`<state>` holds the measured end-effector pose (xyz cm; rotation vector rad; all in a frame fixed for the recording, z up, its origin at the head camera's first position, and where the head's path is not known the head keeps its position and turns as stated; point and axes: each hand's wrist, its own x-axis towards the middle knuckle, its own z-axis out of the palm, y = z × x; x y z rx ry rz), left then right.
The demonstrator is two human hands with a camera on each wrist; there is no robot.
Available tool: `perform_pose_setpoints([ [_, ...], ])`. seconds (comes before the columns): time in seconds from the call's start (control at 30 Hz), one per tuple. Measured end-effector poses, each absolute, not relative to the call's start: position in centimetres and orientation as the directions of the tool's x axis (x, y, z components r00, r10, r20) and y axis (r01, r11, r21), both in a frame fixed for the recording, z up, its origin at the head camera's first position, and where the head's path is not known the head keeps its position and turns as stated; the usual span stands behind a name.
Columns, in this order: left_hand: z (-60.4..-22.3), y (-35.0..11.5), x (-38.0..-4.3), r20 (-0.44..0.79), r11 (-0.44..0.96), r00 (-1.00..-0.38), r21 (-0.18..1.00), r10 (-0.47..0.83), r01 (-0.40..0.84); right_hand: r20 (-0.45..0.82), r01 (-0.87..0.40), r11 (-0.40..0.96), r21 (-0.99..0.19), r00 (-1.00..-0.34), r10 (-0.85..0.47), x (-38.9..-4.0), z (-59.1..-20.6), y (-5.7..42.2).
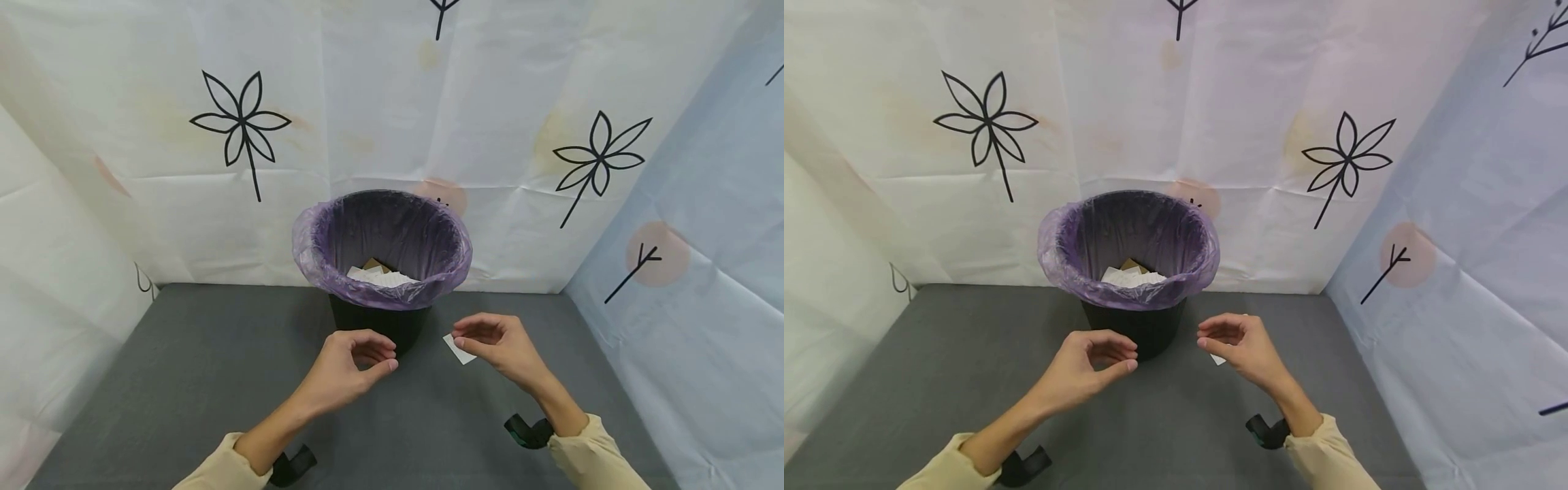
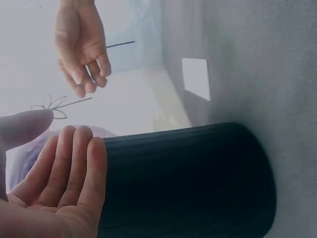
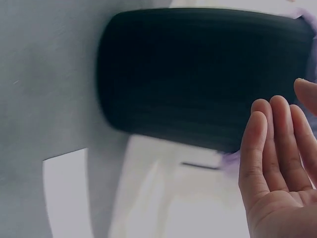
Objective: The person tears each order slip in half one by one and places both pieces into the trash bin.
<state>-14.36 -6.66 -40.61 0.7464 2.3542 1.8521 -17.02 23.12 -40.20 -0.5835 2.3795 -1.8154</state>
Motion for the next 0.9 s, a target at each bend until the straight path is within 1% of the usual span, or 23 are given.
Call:
perform_pose_setpoints([
  [0.17,-42.0,-6.2,-14.6,0.216,0.163,-0.892,0.940,0.397,0.300,0.131,-0.219,0.249,-0.943,-0.936,-0.325,-18.1,-42.6,24.3],
  [0.43,-44.4,-5.5,-14.6,0.172,0.170,-0.912,0.953,0.372,0.250,0.069,-0.140,0.292,-0.946,-0.968,-0.241,-20.0,-45.9,26.4],
  [0.6,-45.9,-5.2,-14.7,0.141,0.181,-0.919,0.959,0.368,0.220,0.061,-0.124,0.335,-0.934,-0.979,-0.194,-21.2,-47.7,27.7],
  [0.7,-46.7,-4.9,-14.8,0.127,0.201,-0.920,0.956,0.371,0.213,0.071,-0.138,0.384,-0.913,-0.980,-0.184,-22.0,-48.4,28.5],
  [0.9,-48.2,-4.3,-14.7,0.098,0.211,-0.917,0.958,0.386,0.192,0.134,-0.245,0.531,-0.811,-0.962,-0.238,-23.7,-49.7,30.2],
])
